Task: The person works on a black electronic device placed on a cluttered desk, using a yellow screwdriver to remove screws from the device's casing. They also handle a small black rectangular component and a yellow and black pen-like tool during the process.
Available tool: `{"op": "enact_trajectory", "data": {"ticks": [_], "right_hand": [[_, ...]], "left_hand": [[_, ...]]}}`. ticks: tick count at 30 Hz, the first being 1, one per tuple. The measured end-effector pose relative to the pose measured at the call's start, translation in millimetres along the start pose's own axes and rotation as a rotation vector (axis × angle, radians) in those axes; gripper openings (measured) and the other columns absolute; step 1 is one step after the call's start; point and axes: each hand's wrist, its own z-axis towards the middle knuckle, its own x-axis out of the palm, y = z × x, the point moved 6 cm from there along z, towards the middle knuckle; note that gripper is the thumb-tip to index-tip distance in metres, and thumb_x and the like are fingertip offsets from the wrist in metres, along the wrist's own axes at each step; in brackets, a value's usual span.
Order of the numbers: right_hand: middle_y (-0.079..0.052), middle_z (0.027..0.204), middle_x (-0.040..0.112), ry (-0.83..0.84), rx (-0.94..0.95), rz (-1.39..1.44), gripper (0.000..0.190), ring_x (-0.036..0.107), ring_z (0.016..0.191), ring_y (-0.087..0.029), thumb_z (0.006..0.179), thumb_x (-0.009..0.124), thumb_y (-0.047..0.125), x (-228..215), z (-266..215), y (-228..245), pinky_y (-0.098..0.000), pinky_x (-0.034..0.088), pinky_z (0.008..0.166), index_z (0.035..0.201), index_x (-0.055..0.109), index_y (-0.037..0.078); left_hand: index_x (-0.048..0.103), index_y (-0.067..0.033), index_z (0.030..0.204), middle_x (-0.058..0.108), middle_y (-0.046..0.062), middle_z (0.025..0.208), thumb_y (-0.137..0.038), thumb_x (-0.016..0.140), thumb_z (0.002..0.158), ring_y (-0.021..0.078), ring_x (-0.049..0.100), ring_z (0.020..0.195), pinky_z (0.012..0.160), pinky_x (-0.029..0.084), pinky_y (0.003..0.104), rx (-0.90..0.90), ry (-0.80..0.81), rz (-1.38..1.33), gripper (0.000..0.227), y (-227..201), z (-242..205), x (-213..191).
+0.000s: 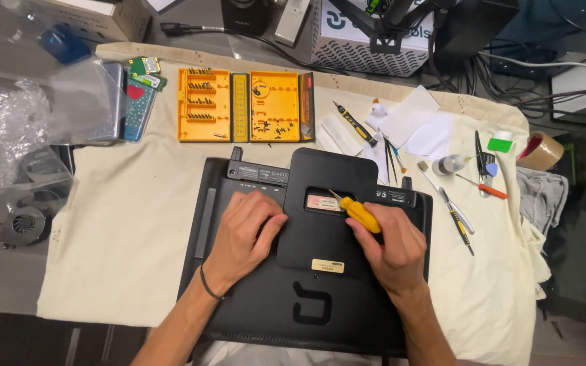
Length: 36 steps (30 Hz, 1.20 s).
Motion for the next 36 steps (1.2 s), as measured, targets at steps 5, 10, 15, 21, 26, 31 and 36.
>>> {"op": "enact_trajectory", "data": {"ticks": [5,10,15,21,26,31,36], "right_hand": [[-0.015,0.094,0.079,0.045,0.15,0.027,0.029,0.078,0.084,-0.037,0.101,0.088,0.014,6.7,5.4,0.9,-0.0421,0.067,0.072,0.122,0.076,-0.001],[-0.022,0.112,0.078,0.003,0.068,0.07,0.028,0.075,0.093,-0.032,0.106,0.082,0.01,-8.2,-12.4,8.7,-0.0379,0.062,0.083,0.123,0.07,-0.009],[-0.023,0.108,0.078,-0.115,0.077,0.02,0.032,0.076,0.088,-0.032,0.107,0.079,0.018,-27.7,-37.4,15.9,-0.0366,0.062,0.078,0.12,0.071,-0.01],[-0.025,0.108,0.079,-0.127,0.091,-0.039,0.038,0.08,0.089,-0.036,0.103,0.08,0.023,-46.2,-60.8,25.6,-0.0372,0.064,0.075,0.119,0.069,-0.01],[-0.022,0.106,0.079,-0.121,0.11,-0.066,0.037,0.079,0.088,-0.034,0.102,0.082,0.024,-51.8,-72.3,29.4,-0.0366,0.065,0.076,0.118,0.07,-0.008],[-0.025,0.107,0.08,-0.125,0.149,-0.065,0.038,0.081,0.09,-0.037,0.101,0.082,0.024,-54.2,-81.1,28.4,-0.0375,0.064,0.076,0.118,0.07,-0.009],[-0.026,0.108,0.078,-0.179,0.172,-0.02,0.04,0.08,0.091,-0.038,0.103,0.077,0.026,-50.4,-86.0,25.1,-0.0393,0.065,0.08,0.12,0.068,-0.009]], "left_hand": [[0.075,-0.0148,0.102,0.073,-0.001,0.09,-0.022,0.073,0.113,0.0221,0.073,0.082,0.08,0.052,0.034,-0.082,-0.042,0.125,0.014,4.4,-11.8,-12.8],[0.074,-0.0125,0.109,0.072,0.001,0.106,-0.016,0.071,0.111,0.0231,0.068,0.096,0.086,0.044,0.041,-0.125,-0.015,0.233,0.005,34.0,-9.9,-31.5],[0.076,-0.0129,0.114,0.072,0.004,0.103,-0.017,0.076,0.108,0.0289,0.064,0.096,0.084,0.044,0.046,-0.163,0.007,0.287,0.007,99.9,16.6,-18.8],[0.085,-0.0127,0.112,0.079,0.008,0.106,-0.022,0.075,0.109,0.0334,0.07,0.1,0.084,0.046,0.051,-0.256,0.27,0.412,0.014,142.7,57.8,22.3],[0.077,-0.0103,0.137,0.085,0.014,0.118,-0.013,0.066,0.107,0.04,0.07,0.099,0.081,0.047,0.051,-0.273,0.198,0.438,0.032,141.9,62.4,24.1],[0.078,-0.0125,0.133,0.085,0.009,0.115,-0.014,0.066,0.109,0.0361,0.072,0.097,0.08,0.048,0.051,-0.326,0.096,0.384,0.028,136.3,40.7,-2.3],[0.077,-0.0134,0.124,0.084,0.005,0.119,-0.01,0.062,0.108,0.034,0.073,0.104,0.088,0.054,0.051,-0.33,-0.062,0.341,0.022,122.4,11.1,-35.6]]}}
